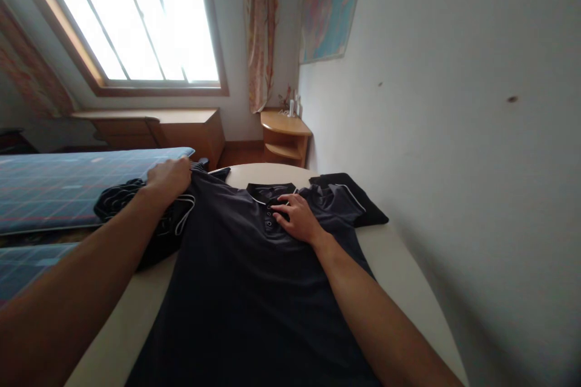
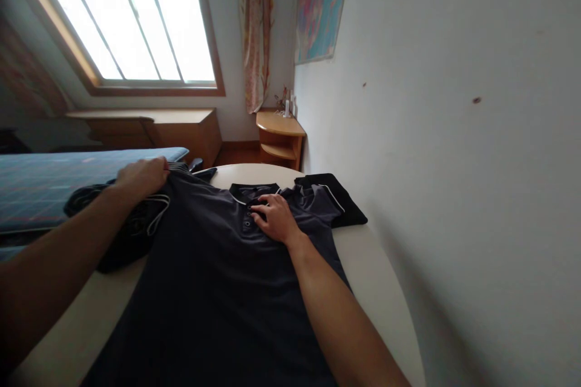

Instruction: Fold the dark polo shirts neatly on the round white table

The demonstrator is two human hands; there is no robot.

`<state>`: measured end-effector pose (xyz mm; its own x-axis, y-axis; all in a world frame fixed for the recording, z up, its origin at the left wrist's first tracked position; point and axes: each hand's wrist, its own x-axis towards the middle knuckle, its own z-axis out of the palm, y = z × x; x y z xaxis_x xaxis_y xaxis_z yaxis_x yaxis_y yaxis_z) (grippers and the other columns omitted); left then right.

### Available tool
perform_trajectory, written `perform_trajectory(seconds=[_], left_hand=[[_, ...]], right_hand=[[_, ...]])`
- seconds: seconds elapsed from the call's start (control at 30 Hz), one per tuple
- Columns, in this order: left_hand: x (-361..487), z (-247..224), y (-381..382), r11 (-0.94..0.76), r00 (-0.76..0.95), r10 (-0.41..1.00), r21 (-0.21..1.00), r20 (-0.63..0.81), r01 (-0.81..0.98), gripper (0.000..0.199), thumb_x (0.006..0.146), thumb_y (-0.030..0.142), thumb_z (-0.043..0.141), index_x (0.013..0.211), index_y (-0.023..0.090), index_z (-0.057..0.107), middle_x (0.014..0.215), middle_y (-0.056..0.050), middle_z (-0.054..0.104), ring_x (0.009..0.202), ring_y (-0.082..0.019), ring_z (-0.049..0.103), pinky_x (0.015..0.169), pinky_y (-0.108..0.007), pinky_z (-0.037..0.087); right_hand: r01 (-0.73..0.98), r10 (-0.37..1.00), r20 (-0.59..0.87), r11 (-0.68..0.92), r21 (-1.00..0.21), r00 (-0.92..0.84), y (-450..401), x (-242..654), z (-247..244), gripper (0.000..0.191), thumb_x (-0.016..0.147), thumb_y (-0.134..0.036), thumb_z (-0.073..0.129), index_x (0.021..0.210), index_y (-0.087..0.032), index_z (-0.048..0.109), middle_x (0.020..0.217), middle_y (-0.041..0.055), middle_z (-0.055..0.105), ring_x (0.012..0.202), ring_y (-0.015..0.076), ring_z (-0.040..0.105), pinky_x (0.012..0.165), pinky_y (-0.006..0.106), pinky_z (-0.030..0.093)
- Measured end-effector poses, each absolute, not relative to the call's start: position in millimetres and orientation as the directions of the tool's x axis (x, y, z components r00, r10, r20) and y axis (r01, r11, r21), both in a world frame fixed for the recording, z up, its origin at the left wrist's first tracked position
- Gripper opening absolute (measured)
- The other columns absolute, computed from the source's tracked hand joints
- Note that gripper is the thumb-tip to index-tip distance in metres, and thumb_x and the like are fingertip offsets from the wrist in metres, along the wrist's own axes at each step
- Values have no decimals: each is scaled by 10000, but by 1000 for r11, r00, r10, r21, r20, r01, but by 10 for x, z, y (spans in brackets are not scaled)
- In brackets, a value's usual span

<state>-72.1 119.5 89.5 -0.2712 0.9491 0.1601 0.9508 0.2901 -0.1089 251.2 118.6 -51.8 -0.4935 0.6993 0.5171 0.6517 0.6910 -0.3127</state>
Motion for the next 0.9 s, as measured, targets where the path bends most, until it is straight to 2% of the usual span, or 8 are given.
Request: perform_trajectory(seconds=[0.1,0.17,0.27,0.37,0.53,0.63,0.77,0.9], left_hand=[[-777,933,1208,328,-310,940,-124,141,937,279,953,234,467,1090,83,657,1122,-227,674,1065,-405,641,843,-473,504],[-699,931,1176,321,-298,940,-137,168,937,283,947,183,440,1094,65,652,1166,-247,647,1127,-427,601,877,-492,488],[-384,862,1102,198,-156,950,-133,272,971,351,972,137,328,1166,52,607,1283,-260,568,1241,-419,515,970,-523,430],[82,620,1022,12,16,956,-94,293,996,332,978,165,348,1171,67,600,1234,-215,594,1193,-351,554,954,-447,455],[708,-94,847,-148,142,962,8,233,989,304,981,228,416,1173,119,625,1132,-163,676,1054,-279,651,880,-372,505],[795,-399,751,-176,151,953,74,265,982,381,1009,284,389,1310,130,563,1327,-166,615,1248,-273,561,1014,-382,453],[677,-468,624,-232,121,914,255,387,939,376,1015,297,356,1287,169,582,1368,-111,606,1272,-233,542,1096,-365,397],[553,-349,414,-281,131,883,283,451,917,343,1008,299,347,1190,206,623,1271,-76,656,1185,-229,582,1048,-368,427]], right_hand=[[701,745,450,646,-302,-492,1162,2496,-513,348,949,-460,578,1161,-239,745,1192,100,657,1155,261,547,1060,456,380],[726,776,387,618,-303,-499,1153,2477,-529,416,962,-520,528,1204,-244,725,1231,104,661,1181,272,548,1068,468,370],[740,802,319,593,-317,-506,1151,2450,-560,500,967,-564,484,1326,-255,644,1390,103,596,1305,289,488,1133,498,303],[741,817,270,576,-346,-509,1159,2444,-573,552,975,-573,455,1404,-245,570,1492,96,511,1410,300,394,1184,545,213],[748,837,270,547,-375,-476,1181,2498,-554,451,1007,-474,436,1339,-233,624,1452,84,558,1414,268,412,1191,537,215],[758,847,291,529,-383,-444,1190,2541,-561,417,1010,-445,440,1312,-244,645,1436,80,573,1409,255,423,1188,537,224],[768,859,292,508,-389,-420,1203,2579,-590,412,999,-434,467,1319,-241,639,1444,77,566,1414,256,417,1192,546,209],[779,869,264,493,-386,-419,1249,2603,-604,409,966,-417,536,1325,-246,632,1478,73,529,1423,271,405,1191,557,212]])
